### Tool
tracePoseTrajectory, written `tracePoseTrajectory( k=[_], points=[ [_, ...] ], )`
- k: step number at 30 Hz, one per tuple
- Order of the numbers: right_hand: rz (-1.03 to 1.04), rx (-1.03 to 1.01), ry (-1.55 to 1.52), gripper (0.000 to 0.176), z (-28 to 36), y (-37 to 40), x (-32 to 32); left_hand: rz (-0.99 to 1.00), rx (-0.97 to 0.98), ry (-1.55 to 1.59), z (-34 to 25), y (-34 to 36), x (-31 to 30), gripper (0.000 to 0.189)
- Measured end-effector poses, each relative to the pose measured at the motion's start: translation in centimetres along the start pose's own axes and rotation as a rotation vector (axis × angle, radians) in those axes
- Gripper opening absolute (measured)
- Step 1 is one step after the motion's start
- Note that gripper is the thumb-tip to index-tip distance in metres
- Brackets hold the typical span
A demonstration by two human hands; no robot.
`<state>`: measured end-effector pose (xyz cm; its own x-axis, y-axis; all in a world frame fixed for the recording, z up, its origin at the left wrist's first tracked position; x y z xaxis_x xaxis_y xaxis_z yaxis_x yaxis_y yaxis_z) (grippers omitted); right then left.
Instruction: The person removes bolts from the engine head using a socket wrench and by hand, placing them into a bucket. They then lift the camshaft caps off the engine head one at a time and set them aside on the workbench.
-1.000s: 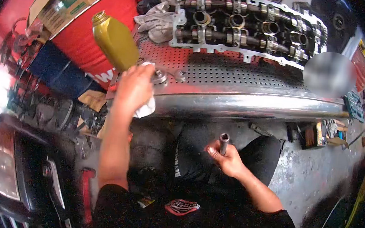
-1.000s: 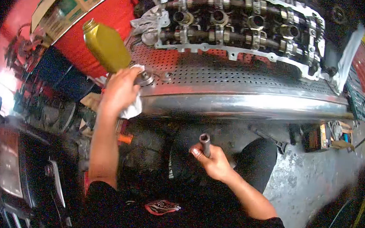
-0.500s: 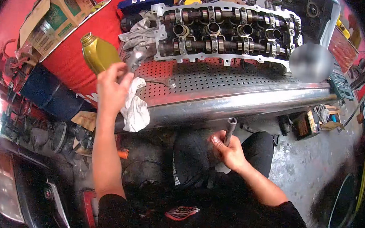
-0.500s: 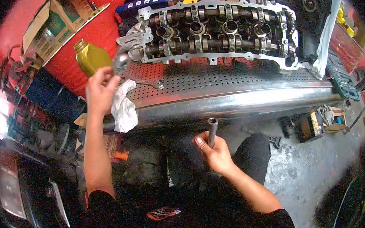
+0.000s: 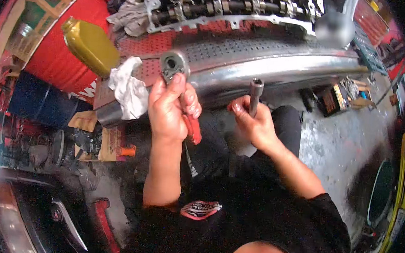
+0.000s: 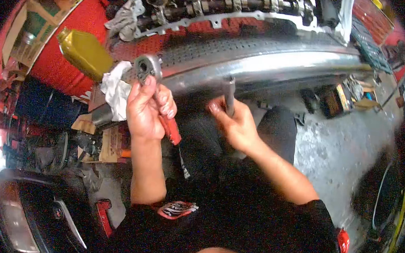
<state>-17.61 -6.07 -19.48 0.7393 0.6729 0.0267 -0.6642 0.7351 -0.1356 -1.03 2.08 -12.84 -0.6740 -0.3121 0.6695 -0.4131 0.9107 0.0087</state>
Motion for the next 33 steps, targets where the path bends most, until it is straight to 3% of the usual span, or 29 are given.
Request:
tracePoseTrajectory(
  k=[8, 13, 15, 22, 29, 33],
  points=[
    [-0.136, -0.140, 0.123, 0.025, 1.4, -1.1, -4.0, 0.094, -0.110, -0.136, 3.3, 0.0, 2.4, 0.019],
    [-0.125, -0.024, 0.237, 0.037, 0.6, -1.2, -5.1, 0.150, -0.212, -0.052, 5.0, 0.1, 1.8, 0.023],
    [-0.121, -0.117, 0.199, 0.039, 0.0, -1.4, -4.9, 0.118, -0.222, -0.070, 5.3, 0.2, 1.8, 0.017],
    [-0.144, -0.100, -0.065, 0.031, 1.8, -0.9, -3.2, 0.145, -0.184, -0.081, 6.6, -0.2, 2.1, 0.025],
    [-0.188, -0.242, 0.059, 0.034, -0.4, -0.8, -3.9, 0.041, -0.035, -0.181, 6.7, -0.2, 0.7, 0.009],
    [-0.163, -0.302, 0.400, 0.038, 0.9, -0.4, -4.8, 0.057, -0.153, -0.325, 6.9, 0.2, 0.5, 0.015]
  ],
)
Point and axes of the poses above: each hand's wrist, its own y-axis away from the middle knuckle, its own x-axis out of the palm, z = x × y, the point moved 8 cm from there along -y, towards the middle knuckle, and after that the axes turned 8 degrees about -x, right-handed, at the moved point
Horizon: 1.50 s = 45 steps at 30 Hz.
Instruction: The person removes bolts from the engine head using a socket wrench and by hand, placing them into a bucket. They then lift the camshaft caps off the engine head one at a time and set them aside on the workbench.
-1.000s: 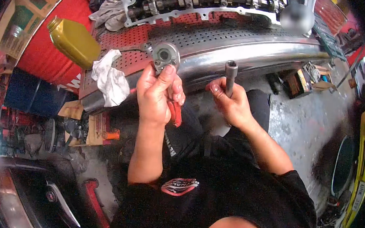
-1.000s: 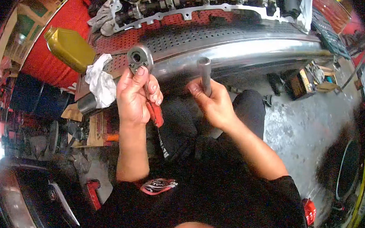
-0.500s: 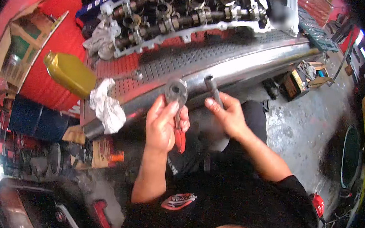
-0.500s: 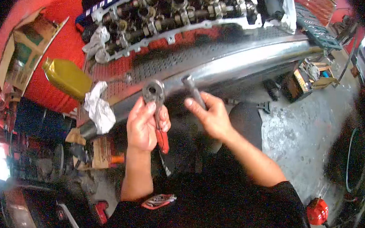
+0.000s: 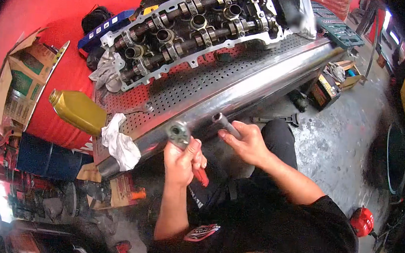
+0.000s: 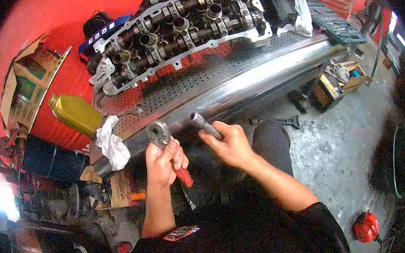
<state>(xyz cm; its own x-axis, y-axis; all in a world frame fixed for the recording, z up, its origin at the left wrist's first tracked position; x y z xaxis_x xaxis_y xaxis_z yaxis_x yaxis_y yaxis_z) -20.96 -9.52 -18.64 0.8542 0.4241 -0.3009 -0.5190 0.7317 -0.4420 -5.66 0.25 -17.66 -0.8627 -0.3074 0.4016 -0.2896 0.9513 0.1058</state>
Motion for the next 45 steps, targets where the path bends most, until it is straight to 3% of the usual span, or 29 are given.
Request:
tracePoseTrajectory(
  k=[1, 4, 9, 12, 15, 18, 22, 27, 31, 35, 38, 39, 43, 45],
  points=[
    [0.035, -0.064, 0.111, 0.039, 0.3, -0.4, -0.4, 0.026, 0.014, -0.131, 0.0, 0.3, 0.2, 0.026],
    [0.144, -0.251, 0.409, 0.050, 0.7, -0.8, -1.6, 0.104, -0.131, 0.166, 1.2, 1.3, 0.0, 0.038],
    [0.351, -0.252, 0.264, 0.053, 0.1, -0.2, -1.0, 0.422, -0.336, 0.314, 2.2, 2.5, 2.4, 0.051],
    [0.363, -0.347, 0.319, 0.055, 0.7, -0.7, -0.8, 0.334, -0.364, 0.198, 2.9, 2.0, 2.4, 0.047],
    [0.386, -0.312, 0.267, 0.057, 0.1, -0.9, -1.0, 0.247, -0.400, 0.114, 3.1, 1.9, 1.8, 0.043],
    [0.393, -0.378, 0.293, 0.058, 1.4, -1.2, -0.8, 0.276, -0.371, 0.097, 3.2, 1.7, 1.9, 0.042],
    [0.351, -0.424, 0.436, 0.059, 1.6, -1.7, -0.8, 0.261, -0.221, -0.016, 1.4, 1.9, 1.5, 0.040],
    [0.329, -0.394, 0.301, 0.057, 0.9, -1.9, -0.2, 0.362, -0.337, 0.127, 2.9, 2.1, 1.9, 0.046],
    [0.058, -0.761, 0.681, 0.049, 4.5, -1.8, -0.7, 0.455, -0.419, 0.663, 3.3, 2.7, 3.9, 0.057],
    [-0.006, -0.920, 0.676, 0.051, 5.8, -2.4, -1.4, 0.468, -0.367, 0.580, 2.3, 3.4, 4.6, 0.053],
    [0.196, -0.920, 0.519, 0.051, 5.7, -3.2, -0.6, 0.492, -0.276, 0.250, 1.6, 3.2, 2.7, 0.054],
    [0.220, -0.867, 0.455, 0.055, 5.3, -3.4, -0.2, 0.497, -0.333, 0.345, 1.3, 3.3, 2.9, 0.050],
    [0.531, -0.623, 0.282, 0.057, 3.3, -3.0, 1.6, 0.501, -0.387, 0.125, 1.3, 3.7, 2.1, 0.049],
    [0.588, -0.580, 0.230, 0.055, 3.4, -2.2, 2.2, 0.550, -0.436, 0.180, 1.8, 3.8, 2.2, 0.048]
  ],
)
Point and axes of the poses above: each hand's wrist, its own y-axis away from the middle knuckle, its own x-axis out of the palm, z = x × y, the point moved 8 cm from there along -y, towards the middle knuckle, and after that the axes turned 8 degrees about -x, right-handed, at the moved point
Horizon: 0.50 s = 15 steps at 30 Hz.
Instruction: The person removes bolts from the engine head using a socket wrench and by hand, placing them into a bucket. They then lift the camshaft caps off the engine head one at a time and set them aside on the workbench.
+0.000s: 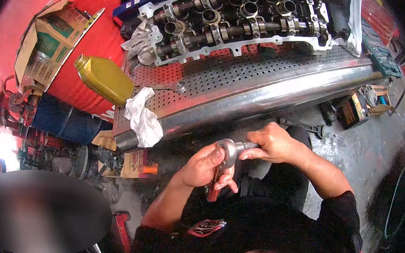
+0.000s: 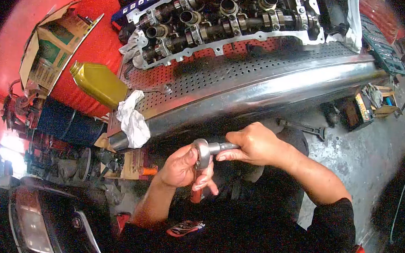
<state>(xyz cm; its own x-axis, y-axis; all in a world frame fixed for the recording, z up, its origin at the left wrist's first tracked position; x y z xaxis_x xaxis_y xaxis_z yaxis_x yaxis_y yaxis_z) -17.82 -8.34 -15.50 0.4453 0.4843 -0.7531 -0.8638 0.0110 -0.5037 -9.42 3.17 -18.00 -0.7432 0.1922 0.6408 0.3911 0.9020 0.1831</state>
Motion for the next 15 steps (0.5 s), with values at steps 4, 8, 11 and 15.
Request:
tracePoseTrajectory(
  k=[4, 8, 11, 15],
  points=[
    [-0.152, -0.097, 0.459, 0.048, 0.9, -0.2, -1.6, -0.053, 0.067, 0.377, 1.1, -1.1, 1.0, 0.053],
    [-0.206, -0.229, 0.708, 0.043, 0.6, -1.5, -3.0, -0.144, 0.176, 0.367, -0.2, -1.6, 0.7, 0.050],
    [-0.220, -0.261, 0.606, 0.043, 1.4, -3.5, -3.6, -0.463, 0.338, -0.164, -4.7, 0.4, -0.1, 0.044],
    [-0.260, -0.337, 0.392, 0.041, 2.5, -6.2, -3.0, -0.753, 0.388, -0.634, -8.0, 3.9, 1.6, 0.051]
  ],
)
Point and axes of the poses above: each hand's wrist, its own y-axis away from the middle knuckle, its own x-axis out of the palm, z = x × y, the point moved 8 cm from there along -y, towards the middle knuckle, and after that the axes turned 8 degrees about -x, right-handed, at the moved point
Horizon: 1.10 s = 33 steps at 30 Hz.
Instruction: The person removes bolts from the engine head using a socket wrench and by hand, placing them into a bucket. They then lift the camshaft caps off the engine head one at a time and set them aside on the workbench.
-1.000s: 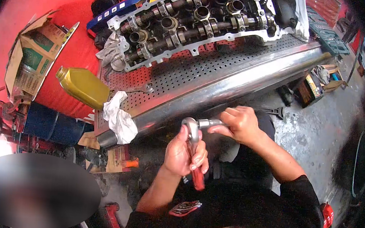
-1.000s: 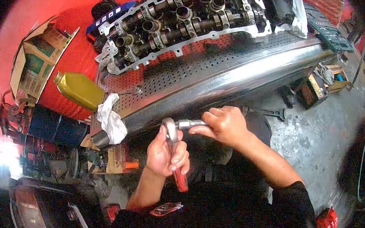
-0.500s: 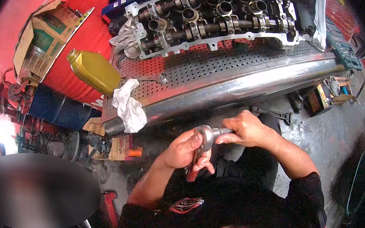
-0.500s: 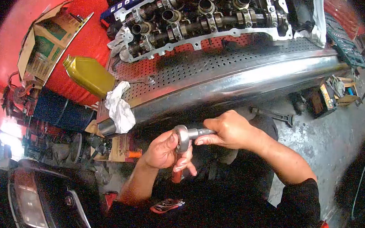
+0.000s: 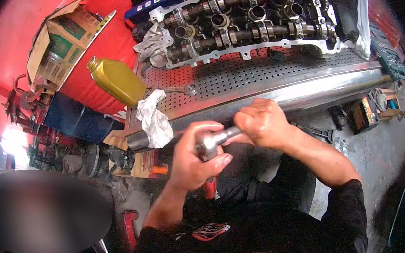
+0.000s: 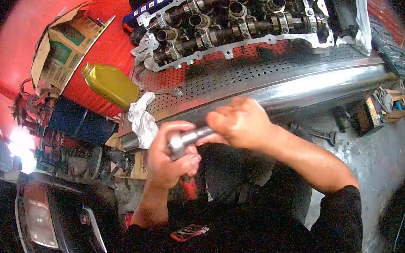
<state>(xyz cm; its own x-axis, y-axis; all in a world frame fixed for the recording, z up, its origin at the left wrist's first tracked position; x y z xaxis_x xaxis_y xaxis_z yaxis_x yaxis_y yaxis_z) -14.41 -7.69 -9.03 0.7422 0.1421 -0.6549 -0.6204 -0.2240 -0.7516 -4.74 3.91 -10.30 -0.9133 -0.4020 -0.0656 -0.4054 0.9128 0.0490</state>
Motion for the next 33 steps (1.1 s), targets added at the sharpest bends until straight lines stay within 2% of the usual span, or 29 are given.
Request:
tracePoseTrajectory(
  k=[2, 4, 6, 8, 9, 11, 15, 18, 19, 22, 25, 28, 30, 31, 32, 33],
  points=[
    [-0.097, -0.062, -0.044, 0.040, 0.5, -2.5, 0.4, -0.149, 0.305, -0.422, -4.8, 1.6, -0.9, 0.046],
    [-0.104, -0.082, -0.002, 0.031, 0.3, -5.5, 0.8, -0.346, 0.465, -0.559, -6.4, 2.5, -2.7, 0.038],
    [-0.374, -0.041, 0.058, 0.025, 0.6, -8.5, 1.3, -0.534, 0.424, -0.314, -6.5, 1.8, -5.0, 0.039],
    [-0.642, -0.048, -0.137, 0.037, 1.9, -10.5, 2.3, -0.549, 0.581, -0.261, -7.5, 1.0, -5.8, 0.042],
    [-0.689, -0.075, -0.187, 0.036, 1.7, -11.1, 3.0, -0.513, 0.641, -0.191, -7.3, 0.5, -6.9, 0.041],
    [-0.774, -0.129, -0.299, 0.036, 0.7, -11.6, 4.0, -0.555, 0.595, -0.216, -7.4, -0.4, -7.5, 0.042],
    [-0.716, -0.110, -0.382, 0.037, -1.7, -12.1, 6.0, -0.647, 0.610, -0.375, -7.6, -2.3, -8.0, 0.040],
    [-0.679, -0.108, -0.392, 0.037, -2.8, -11.9, 7.0, -0.648, 0.444, -0.303, -7.5, -3.3, -7.1, 0.038],
    [-0.650, -0.097, -0.414, 0.037, -2.5, -11.6, 7.6, -0.652, 0.440, -0.195, -7.6, -3.5, -6.5, 0.038],
    [-0.554, -0.093, -0.423, 0.035, -3.3, -12.1, 7.0, -0.483, 0.314, 0.221, -6.5, -4.5, -6.9, 0.037],
    [-0.483, -0.088, -0.415, 0.033, -3.8, -12.1, 7.3, -0.542, 0.255, 0.364, -6.2, -4.6, -7.4, 0.037],
    [-0.546, -0.074, -0.422, 0.032, -4.1, -11.6, 6.8, -0.441, 0.233, -0.114, -7.6, -4.3, -6.7, 0.040],
    [-0.614, -0.054, -0.394, 0.032, -4.1, -11.0, 6.0, -0.555, 0.154, -0.568, -9.7, -4.0, -6.2, 0.043],
    [-0.673, -0.057, -0.293, 0.020, -4.2, -10.7, 5.6, -0.523, 0.308, -0.972, -11.6, -4.2, -4.7, 0.041],
    [-0.649, -0.041, -0.330, 0.023, -4.6, -10.8, 5.6, -0.472, 0.471, -1.372, -12.6, -4.4, -2.9, 0.039],
    [-0.622, -0.029, -0.366, 0.027, -4.9, -10.7, 5.5, -0.468, 0.460, -1.348, -12.7, -4.7, -3.0, 0.037]
  ],
)
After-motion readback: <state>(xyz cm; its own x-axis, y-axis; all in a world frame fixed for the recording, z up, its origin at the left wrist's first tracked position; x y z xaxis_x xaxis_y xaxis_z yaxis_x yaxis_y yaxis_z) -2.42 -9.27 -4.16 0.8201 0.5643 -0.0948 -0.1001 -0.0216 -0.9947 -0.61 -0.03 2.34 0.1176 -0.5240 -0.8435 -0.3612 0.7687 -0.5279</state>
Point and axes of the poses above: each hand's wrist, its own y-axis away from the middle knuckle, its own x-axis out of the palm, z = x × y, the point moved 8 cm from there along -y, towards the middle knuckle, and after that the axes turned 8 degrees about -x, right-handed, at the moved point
